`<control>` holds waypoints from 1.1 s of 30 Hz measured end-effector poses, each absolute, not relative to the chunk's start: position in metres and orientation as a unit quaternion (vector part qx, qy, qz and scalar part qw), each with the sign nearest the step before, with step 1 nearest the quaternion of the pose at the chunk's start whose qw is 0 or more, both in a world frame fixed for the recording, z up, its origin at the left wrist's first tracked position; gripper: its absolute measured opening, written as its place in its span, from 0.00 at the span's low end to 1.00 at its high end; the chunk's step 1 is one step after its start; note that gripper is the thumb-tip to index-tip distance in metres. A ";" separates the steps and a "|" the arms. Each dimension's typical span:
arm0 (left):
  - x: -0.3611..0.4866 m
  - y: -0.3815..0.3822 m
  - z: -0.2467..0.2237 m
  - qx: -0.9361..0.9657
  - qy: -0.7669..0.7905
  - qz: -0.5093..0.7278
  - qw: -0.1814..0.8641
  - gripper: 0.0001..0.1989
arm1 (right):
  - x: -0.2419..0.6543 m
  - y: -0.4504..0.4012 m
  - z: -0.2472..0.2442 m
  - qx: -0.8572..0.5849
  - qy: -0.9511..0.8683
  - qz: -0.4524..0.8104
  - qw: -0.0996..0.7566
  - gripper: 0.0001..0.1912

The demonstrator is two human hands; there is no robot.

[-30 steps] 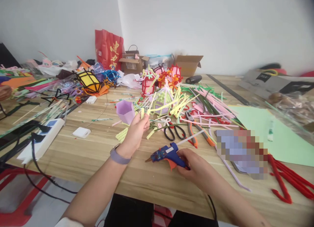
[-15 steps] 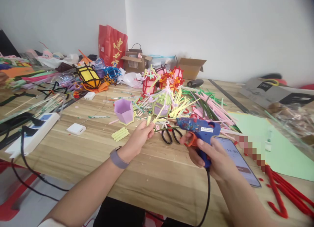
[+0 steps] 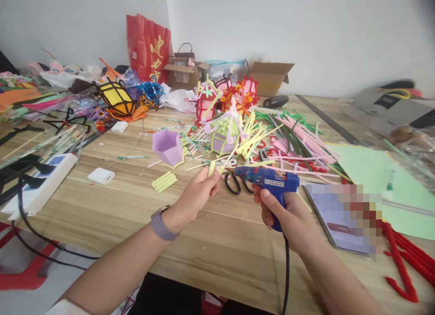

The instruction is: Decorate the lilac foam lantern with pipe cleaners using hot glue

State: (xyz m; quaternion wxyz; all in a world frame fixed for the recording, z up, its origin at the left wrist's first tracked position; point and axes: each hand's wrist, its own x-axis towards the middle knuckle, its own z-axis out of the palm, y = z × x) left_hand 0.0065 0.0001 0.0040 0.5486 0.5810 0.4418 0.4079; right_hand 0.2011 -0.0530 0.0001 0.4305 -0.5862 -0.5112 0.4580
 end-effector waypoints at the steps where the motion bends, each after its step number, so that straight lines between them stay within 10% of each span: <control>1: 0.007 0.000 0.004 0.580 0.442 0.408 0.549 0.16 | 0.201 -0.053 0.000 -0.592 -0.511 0.453 0.427 0.27; 33: 0.007 -0.002 -0.001 0.583 0.455 0.389 0.550 0.16 | 0.198 -0.052 0.001 -0.605 -0.503 0.452 0.420 0.27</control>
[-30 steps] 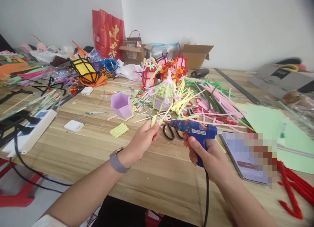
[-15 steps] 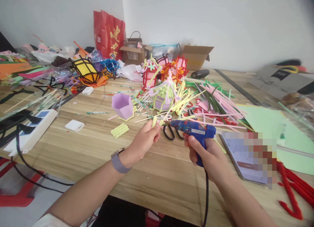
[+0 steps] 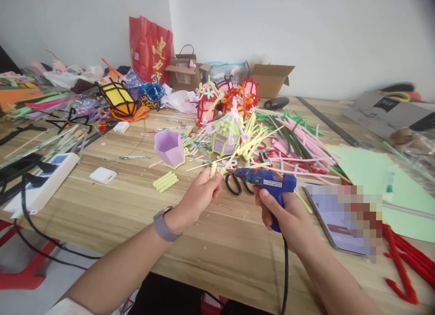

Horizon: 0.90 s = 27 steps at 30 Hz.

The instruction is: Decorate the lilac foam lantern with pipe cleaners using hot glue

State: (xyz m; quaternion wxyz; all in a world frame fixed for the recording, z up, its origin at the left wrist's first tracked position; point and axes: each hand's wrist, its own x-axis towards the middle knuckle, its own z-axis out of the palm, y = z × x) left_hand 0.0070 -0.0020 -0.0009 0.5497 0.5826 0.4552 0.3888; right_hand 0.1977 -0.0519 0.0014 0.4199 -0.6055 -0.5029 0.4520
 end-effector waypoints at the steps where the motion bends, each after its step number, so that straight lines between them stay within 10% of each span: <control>1: 0.007 -0.002 -0.001 0.582 0.455 0.389 0.550 0.16 | 0.198 -0.052 0.002 -0.605 -0.504 0.452 0.419 0.27; 27: 0.008 0.000 -0.004 0.586 0.449 0.386 0.553 0.15 | 0.194 -0.053 0.005 -0.634 -0.513 0.417 0.401 0.30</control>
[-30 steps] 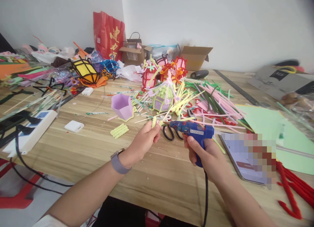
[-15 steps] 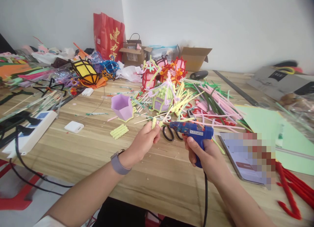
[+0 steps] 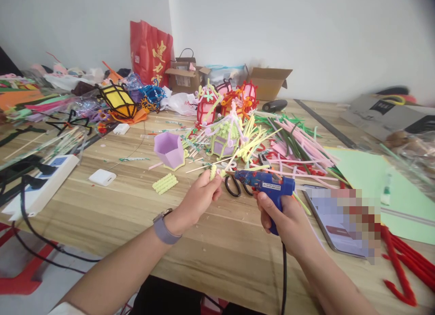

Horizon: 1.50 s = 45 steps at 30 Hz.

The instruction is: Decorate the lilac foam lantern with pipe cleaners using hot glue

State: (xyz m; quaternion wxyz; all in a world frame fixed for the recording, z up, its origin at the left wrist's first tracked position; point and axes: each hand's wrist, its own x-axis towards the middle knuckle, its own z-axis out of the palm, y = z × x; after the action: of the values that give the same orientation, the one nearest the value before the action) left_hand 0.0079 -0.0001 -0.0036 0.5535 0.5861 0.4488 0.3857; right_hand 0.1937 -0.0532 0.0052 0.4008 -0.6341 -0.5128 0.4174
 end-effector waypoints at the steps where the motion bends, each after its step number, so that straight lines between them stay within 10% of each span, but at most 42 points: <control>1: 0.008 0.000 -0.004 0.587 0.448 0.386 0.553 0.16 | 0.194 -0.053 0.005 -0.636 -0.512 0.418 0.399 0.30; 29: 0.005 0.004 -0.002 0.627 0.525 0.366 0.445 0.15 | 0.198 -0.058 -0.001 -0.562 -0.565 0.374 0.474 0.28; 38: -0.017 0.029 0.008 0.554 0.462 0.523 0.454 0.14 | 0.192 -0.054 0.003 -0.550 -0.531 0.611 0.205 0.22; 45: -0.003 0.011 0.003 0.616 0.426 0.416 0.515 0.18 | 0.186 -0.049 -0.009 -0.613 -0.726 0.276 0.146 0.22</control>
State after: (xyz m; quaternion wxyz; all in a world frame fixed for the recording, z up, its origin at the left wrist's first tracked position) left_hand -0.0031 0.0114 0.0029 0.5153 0.6164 0.4263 0.4157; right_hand 0.1855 -0.0492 -0.0094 0.1461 -0.6126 -0.7261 0.2760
